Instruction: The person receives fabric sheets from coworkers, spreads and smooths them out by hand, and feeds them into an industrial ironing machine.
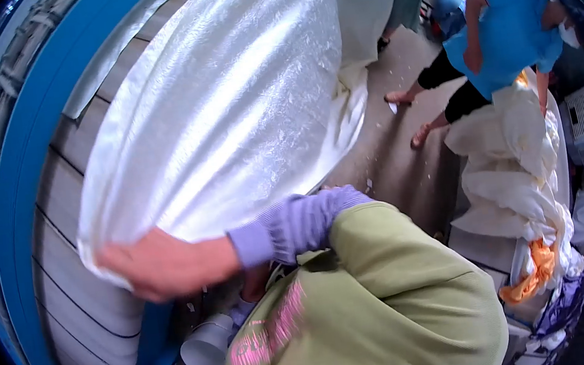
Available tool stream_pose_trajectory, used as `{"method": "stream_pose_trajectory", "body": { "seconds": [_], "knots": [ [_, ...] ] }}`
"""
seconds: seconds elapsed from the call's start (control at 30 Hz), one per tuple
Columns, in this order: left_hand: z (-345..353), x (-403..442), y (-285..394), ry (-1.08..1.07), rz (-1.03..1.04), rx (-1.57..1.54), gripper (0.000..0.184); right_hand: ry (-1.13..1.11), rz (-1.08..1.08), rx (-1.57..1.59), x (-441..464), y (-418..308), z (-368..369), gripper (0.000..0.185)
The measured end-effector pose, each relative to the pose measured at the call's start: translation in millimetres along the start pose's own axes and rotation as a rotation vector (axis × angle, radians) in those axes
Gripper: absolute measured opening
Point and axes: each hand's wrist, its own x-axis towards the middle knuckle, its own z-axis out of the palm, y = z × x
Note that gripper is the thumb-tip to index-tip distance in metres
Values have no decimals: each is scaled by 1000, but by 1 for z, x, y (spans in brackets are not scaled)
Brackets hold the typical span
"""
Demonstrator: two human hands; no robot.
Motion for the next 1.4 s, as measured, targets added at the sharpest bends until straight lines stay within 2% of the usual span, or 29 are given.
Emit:
{"method": "stream_pose_trajectory", "body": {
  "seconds": [0.03, 0.1, 0.13, 0.2, 0.3, 0.33, 0.37, 0.4, 0.43, 0.47, 0.53, 0.63, 0.7, 0.73, 0.77, 0.83, 0.87, 0.9, 0.93, 0.97, 1.0, 1.03, 1.07, 1.13, 1.2, 1.3, 1.37, 1.4],
  "knots": [
    [-7, 5, -6, 68, 10, -73, 59, 117, 35, -28, 26, 16, 15, 44],
    [-22, 18, -19, 174, 33, -222, 55, 208, 58, 33, 71, 59, 41, 39],
    [-29, 26, -26, 200, 44, -290, 53, 113, 125, -41, 88, 83, 51, 46],
    [-43, 42, -43, 231, 81, -411, 49, -64, 58, 314, 101, 121, 66, 57],
    [-55, 58, -54, 238, 176, -530, 44, -134, -66, -110, 94, 105, 23, 63],
    [-47, 60, -39, 251, 215, -551, 42, -11, -55, -223, 82, 105, 7, 60],
    [-41, 64, -25, 291, 255, -549, 41, 111, -42, -337, 68, 104, -12, 58],
    [-18, 63, 8, 450, 259, -510, 39, 93, 123, -550, 55, 102, -29, 59],
    [-9, 63, 13, 541, 313, -332, 35, 52, 206, -648, 42, 117, -34, 62],
    [-17, 69, 12, 614, 259, -311, 32, 14, 300, -746, 28, 135, -37, 66],
    [-32, 72, -5, 883, 37, 44, 29, 15, 236, -788, 30, 158, -33, 70],
    [-52, 100, -23, 962, 246, 41, 26, 30, 190, -748, 68, 195, -22, 74],
    [-75, 126, -47, 880, 225, 129, 26, 4, 232, -727, 99, 213, -19, 74],
    [-85, 135, -58, 826, 200, 197, 26, 104, 166, -721, 112, 225, -14, 74],
    [-92, 138, -63, 754, 183, 355, 27, 95, 148, -722, 118, 225, -15, 72],
    [-104, 125, -59, 518, 238, 1111, 28, 100, 48, -641, 114, 213, -23, 68],
    [-105, 115, -52, 453, 267, 1295, 29, 96, -35, -562, 95, 194, -37, 65],
    [-105, 99, -43, 410, 301, 1388, 29, 184, -103, -475, 65, 174, -57, 57],
    [-101, 83, -35, 450, 239, 1253, 30, 271, -102, -399, 32, 165, -78, 49],
    [-88, 70, -32, 644, 136, 705, 35, 295, -52, -370, -9, 167, -102, 45],
    [-74, 57, -29, 883, 177, 115, 42, 365, -19, -456, -56, 186, -121, 49],
    [-52, 54, -16, 849, 218, 67, 44, 394, 9, -574, -106, 213, -142, 47],
    [-34, 51, -4, 817, 261, 21, 46, 421, 146, -613, -165, 229, -164, 43],
    [-23, 65, 1, 817, 311, -28, 47, 268, 379, -831, -287, 247, -213, 39],
    [-49, 89, -26, 928, 148, 19, 43, -65, 663, -1066, -408, 238, -257, 36],
    [-55, 124, -68, 840, -45, 97, 50, -406, 900, -1083, -583, 217, -289, 34],
    [-57, 103, -60, 813, 15, -104, 52, -410, 940, -1098, -608, 204, -297, 34],
    [-66, 77, -43, 885, 80, -80, 50, -420, 965, -1105, -618, 197, -301, 34]
  ]
}}
